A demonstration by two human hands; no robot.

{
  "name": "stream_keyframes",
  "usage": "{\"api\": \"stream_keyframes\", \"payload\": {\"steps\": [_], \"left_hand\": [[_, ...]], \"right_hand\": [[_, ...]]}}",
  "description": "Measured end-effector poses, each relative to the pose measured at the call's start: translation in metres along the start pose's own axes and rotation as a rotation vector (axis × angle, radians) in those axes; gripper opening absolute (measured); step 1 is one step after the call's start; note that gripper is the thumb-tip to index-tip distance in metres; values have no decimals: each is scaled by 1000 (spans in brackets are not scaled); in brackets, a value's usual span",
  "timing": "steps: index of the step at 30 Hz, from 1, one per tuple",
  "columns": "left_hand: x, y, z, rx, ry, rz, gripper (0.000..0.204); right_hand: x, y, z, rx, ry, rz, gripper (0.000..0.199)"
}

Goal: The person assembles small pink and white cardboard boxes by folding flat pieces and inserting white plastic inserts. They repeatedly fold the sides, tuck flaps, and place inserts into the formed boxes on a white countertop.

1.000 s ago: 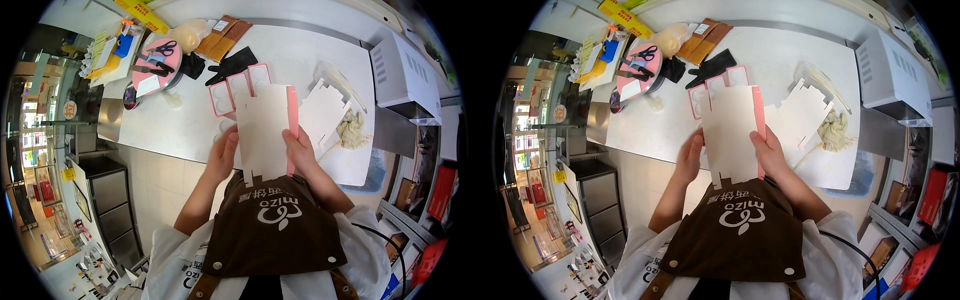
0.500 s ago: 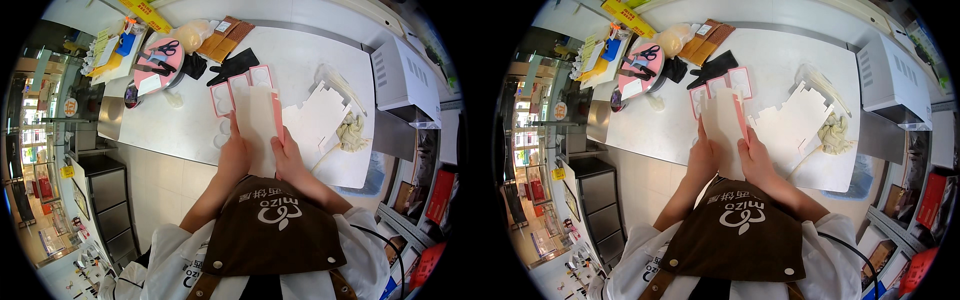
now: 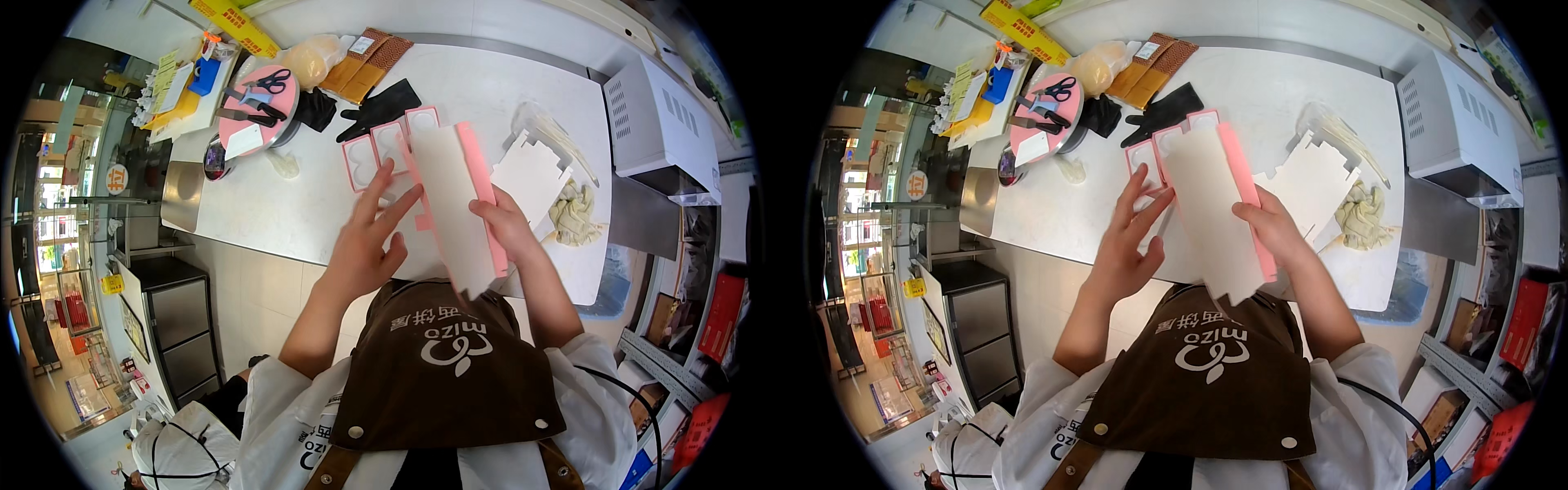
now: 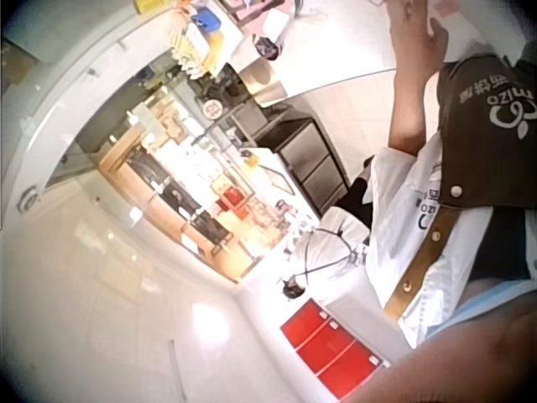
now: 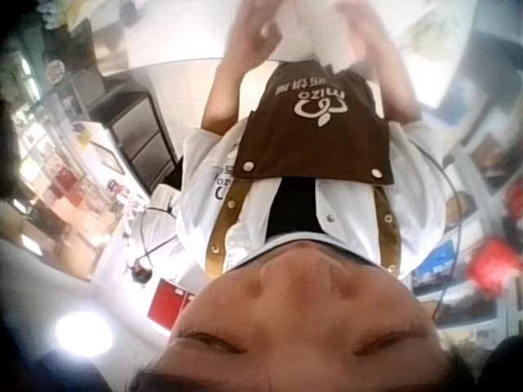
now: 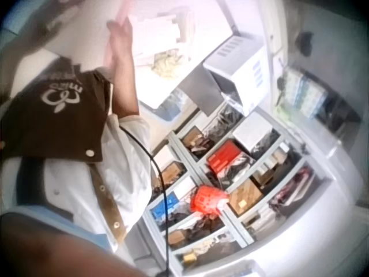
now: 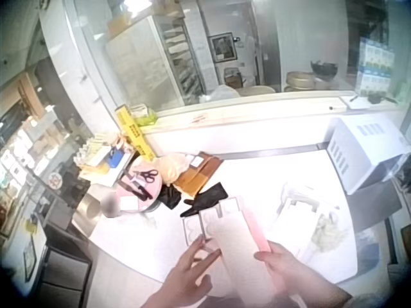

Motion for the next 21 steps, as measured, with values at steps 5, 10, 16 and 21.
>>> {"api": "stream_keyframes", "payload": {"steps": [5, 10, 16, 21], "left_hand": [[-30, -6, -21, -98, -469, 472, 44], [-37, -19, -35, -4, -508, 317, 34], [-25, -49, -61, 284, -416, 156, 17], [-2, -75, -74, 489, -130, 89, 10]], "right_hand": [[-16, -8, 1, 287, -197, -166, 52], [-72, -18, -11, 469, -268, -380, 51], [-100, -31, -24, 603, -377, -897, 48], [-89, -37, -22, 572, -77, -1131, 41]]}}
Point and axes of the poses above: each hand's wrist, its own z-axis towards the middle knuckle, its own y-axis out of the back of the hand, x = y × z, the point moved 8 cm from there along z, towards the middle knuckle, and after that the axes turned 2 degrees about -z, right-handed, at the moved point
